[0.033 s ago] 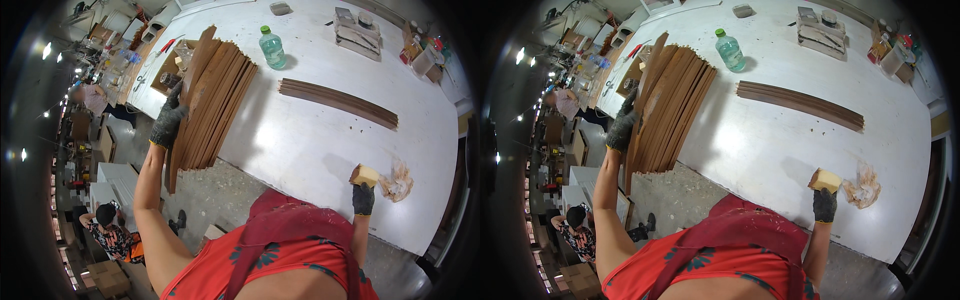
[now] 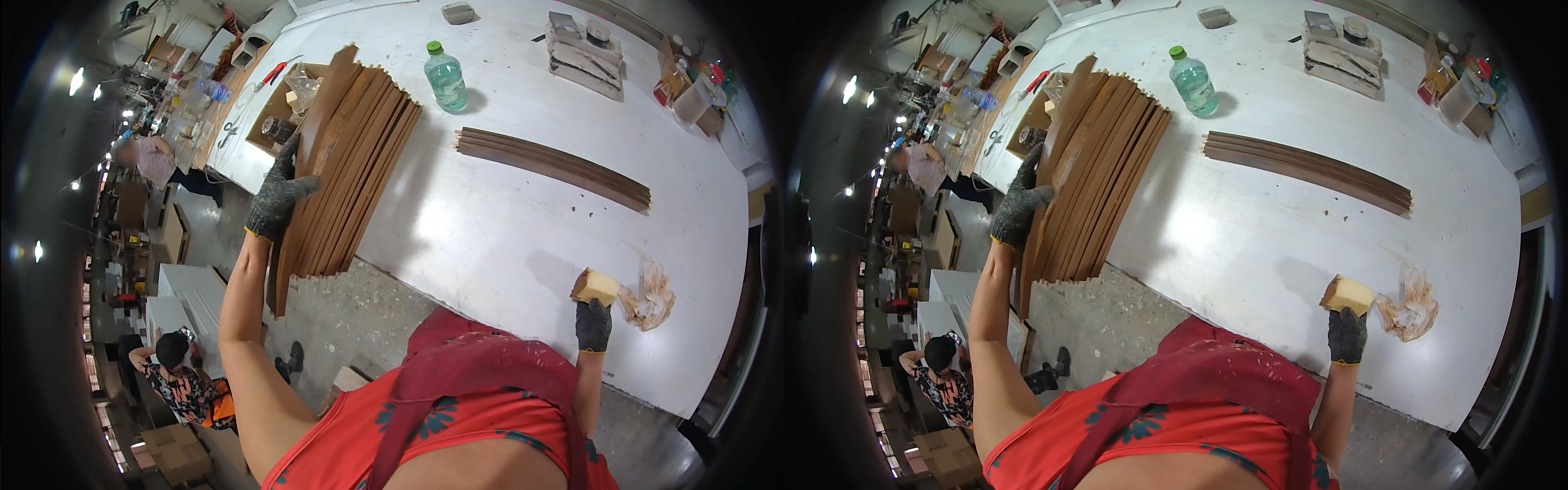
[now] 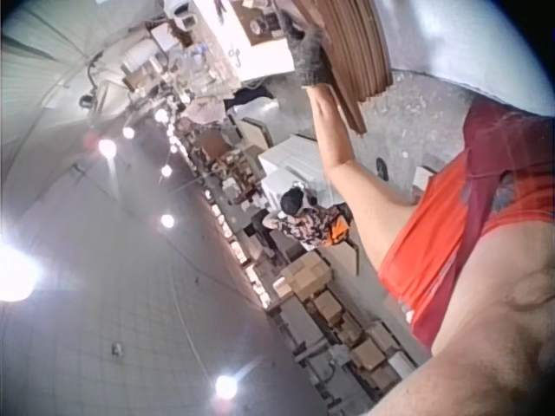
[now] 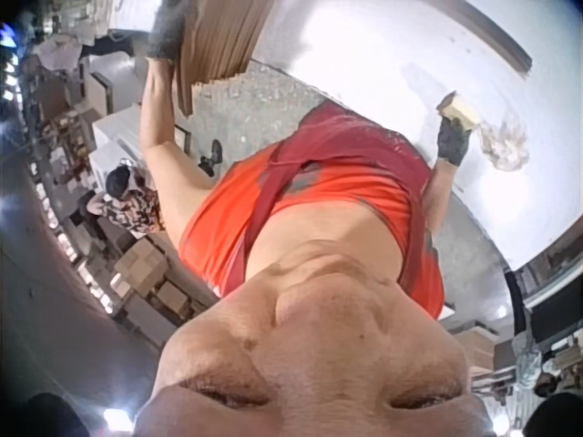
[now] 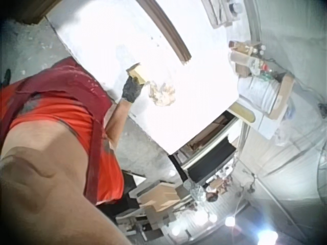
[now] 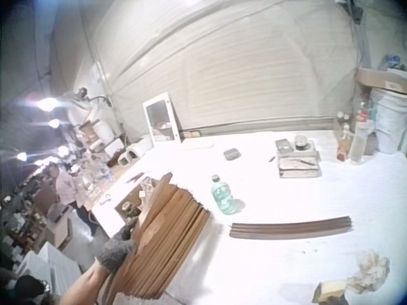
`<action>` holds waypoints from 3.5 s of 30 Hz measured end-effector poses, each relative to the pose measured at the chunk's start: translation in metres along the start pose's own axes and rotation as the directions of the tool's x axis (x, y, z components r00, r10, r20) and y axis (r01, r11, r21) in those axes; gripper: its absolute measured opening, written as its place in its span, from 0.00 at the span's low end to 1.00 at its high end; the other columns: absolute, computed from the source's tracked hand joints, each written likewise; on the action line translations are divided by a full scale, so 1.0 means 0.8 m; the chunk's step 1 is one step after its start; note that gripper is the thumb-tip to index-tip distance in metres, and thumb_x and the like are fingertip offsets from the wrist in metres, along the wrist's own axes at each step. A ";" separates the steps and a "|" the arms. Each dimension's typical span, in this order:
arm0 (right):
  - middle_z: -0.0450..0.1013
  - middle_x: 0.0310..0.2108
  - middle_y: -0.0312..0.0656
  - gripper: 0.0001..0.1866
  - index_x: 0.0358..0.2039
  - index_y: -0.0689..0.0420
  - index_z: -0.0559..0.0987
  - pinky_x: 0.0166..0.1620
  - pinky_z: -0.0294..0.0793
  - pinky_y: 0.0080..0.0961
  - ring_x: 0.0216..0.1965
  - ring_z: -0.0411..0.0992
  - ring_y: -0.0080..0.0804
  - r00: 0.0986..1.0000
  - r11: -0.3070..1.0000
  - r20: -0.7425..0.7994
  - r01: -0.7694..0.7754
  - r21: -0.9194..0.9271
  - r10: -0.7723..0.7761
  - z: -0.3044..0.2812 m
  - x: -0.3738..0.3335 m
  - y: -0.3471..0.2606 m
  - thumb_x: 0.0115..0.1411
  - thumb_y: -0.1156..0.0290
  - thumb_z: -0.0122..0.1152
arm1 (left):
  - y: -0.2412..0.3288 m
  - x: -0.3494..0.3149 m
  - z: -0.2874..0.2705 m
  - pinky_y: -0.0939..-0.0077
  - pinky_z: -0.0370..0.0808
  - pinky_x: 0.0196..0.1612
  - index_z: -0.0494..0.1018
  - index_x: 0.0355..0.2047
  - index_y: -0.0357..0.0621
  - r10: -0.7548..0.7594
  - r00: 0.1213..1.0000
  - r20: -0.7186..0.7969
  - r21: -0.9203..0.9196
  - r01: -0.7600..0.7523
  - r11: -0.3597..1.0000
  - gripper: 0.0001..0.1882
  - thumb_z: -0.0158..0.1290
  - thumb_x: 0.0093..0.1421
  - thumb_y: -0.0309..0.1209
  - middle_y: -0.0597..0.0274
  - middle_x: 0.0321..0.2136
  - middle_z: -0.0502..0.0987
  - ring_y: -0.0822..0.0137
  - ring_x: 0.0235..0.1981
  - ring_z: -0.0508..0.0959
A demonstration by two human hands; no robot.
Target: The person applies a liquid stain to narrow wood planks using a sponge, picking up one plank at a time from a stack, wiping all sides and ends, and then placing the finished planks onto a separate pile on the workbench.
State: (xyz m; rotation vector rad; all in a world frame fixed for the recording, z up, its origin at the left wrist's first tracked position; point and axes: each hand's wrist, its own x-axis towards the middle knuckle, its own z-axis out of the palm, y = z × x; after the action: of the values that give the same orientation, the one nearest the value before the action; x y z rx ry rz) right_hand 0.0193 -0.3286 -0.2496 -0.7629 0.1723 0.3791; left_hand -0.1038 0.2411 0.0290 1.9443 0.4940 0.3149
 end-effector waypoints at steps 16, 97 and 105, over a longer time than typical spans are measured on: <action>0.60 0.54 0.46 0.32 0.56 0.59 0.57 0.59 0.55 0.37 0.55 0.58 0.41 0.997 0.997 0.071 -0.006 0.073 0.001 -0.018 0.004 0.004 0.52 0.75 0.58 | -0.030 0.034 0.029 0.61 0.58 0.56 0.65 0.51 0.49 0.218 0.963 -0.157 0.952 0.089 0.293 0.39 0.63 0.37 0.44 0.52 0.48 0.66 0.52 0.52 0.62; 0.70 0.38 0.43 0.25 0.43 0.58 0.70 0.46 0.69 0.27 0.41 0.70 0.35 0.287 0.027 0.907 0.956 -0.293 -0.307 0.628 0.233 0.227 0.44 0.70 0.68 | -0.104 0.037 -0.049 0.66 0.58 0.59 0.60 0.56 0.52 0.164 0.973 -0.165 0.731 0.008 0.683 0.35 0.51 0.51 0.54 0.58 0.58 0.57 0.56 0.58 0.59; 0.72 0.32 0.40 0.25 0.43 0.60 0.69 0.30 0.72 0.19 0.28 0.71 0.25 0.739 0.665 0.584 0.625 -0.409 -0.336 0.627 0.320 0.193 0.43 0.75 0.68 | -0.098 0.034 -0.044 0.67 0.58 0.60 0.62 0.55 0.52 0.177 0.966 -0.190 0.691 0.004 0.723 0.32 0.54 0.52 0.49 0.59 0.58 0.59 0.58 0.59 0.59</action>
State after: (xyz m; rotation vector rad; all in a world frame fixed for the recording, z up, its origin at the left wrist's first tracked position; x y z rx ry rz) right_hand 0.2011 0.1944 -0.0646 -1.2684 -0.6498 0.0601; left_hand -0.1106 0.3101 -0.0283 2.6862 0.7602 0.4853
